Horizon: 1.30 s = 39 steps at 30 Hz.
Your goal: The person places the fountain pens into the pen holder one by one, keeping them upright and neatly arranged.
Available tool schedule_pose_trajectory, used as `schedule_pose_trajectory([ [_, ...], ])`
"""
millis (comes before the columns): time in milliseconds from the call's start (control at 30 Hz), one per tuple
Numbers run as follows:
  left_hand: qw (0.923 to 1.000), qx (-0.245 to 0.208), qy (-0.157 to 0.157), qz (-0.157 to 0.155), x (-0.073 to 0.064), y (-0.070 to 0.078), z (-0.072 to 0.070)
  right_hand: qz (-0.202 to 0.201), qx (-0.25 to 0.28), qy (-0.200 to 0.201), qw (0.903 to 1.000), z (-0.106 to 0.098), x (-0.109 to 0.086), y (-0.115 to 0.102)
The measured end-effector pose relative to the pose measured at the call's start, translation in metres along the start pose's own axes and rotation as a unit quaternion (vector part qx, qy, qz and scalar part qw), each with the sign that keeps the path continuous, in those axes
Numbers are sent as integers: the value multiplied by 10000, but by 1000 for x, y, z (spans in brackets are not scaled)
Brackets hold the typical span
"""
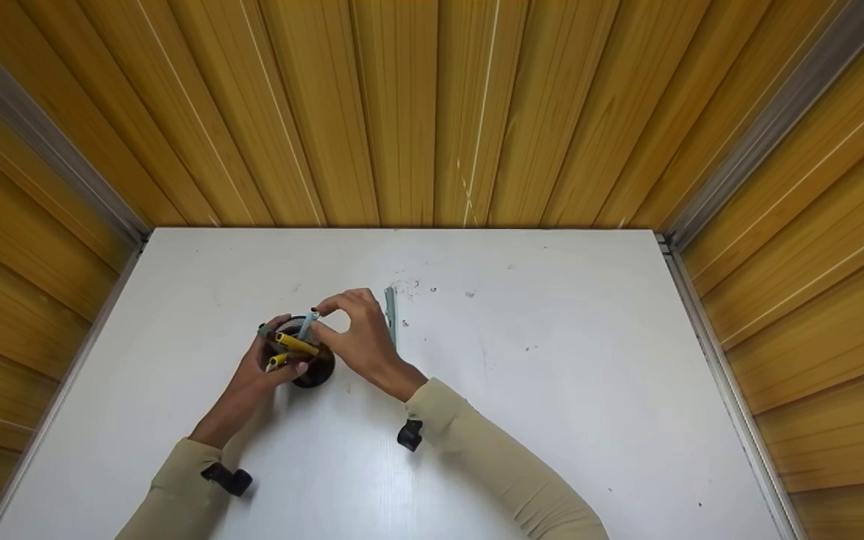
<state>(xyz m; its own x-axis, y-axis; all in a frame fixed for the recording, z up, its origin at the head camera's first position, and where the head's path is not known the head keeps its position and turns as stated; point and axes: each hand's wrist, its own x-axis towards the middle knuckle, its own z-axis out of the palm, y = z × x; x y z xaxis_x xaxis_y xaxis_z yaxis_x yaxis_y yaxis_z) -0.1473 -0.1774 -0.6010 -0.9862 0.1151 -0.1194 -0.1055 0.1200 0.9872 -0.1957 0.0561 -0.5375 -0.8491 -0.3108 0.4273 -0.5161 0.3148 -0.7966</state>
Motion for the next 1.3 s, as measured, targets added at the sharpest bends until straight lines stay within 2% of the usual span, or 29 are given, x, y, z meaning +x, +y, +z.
schedule_pose_trajectory([
  [400, 9999, 136, 67, -19, 2, 1, 1, 358, -30, 236, 9991, -13, -5, 32],
  [667, 9999, 113, 81, 10, 2, 1, 1, 761, -92, 269, 9967, -21, -8, 50],
  [1033, 10000, 24, 14, -22, 1, -1, -1, 1103, -339, 280, 9929, -26, -12, 77],
  [1300, 9999, -50, -16, 86, 0, -2, -1, 1337, -340, 253, 9901, -28, -15, 89],
])
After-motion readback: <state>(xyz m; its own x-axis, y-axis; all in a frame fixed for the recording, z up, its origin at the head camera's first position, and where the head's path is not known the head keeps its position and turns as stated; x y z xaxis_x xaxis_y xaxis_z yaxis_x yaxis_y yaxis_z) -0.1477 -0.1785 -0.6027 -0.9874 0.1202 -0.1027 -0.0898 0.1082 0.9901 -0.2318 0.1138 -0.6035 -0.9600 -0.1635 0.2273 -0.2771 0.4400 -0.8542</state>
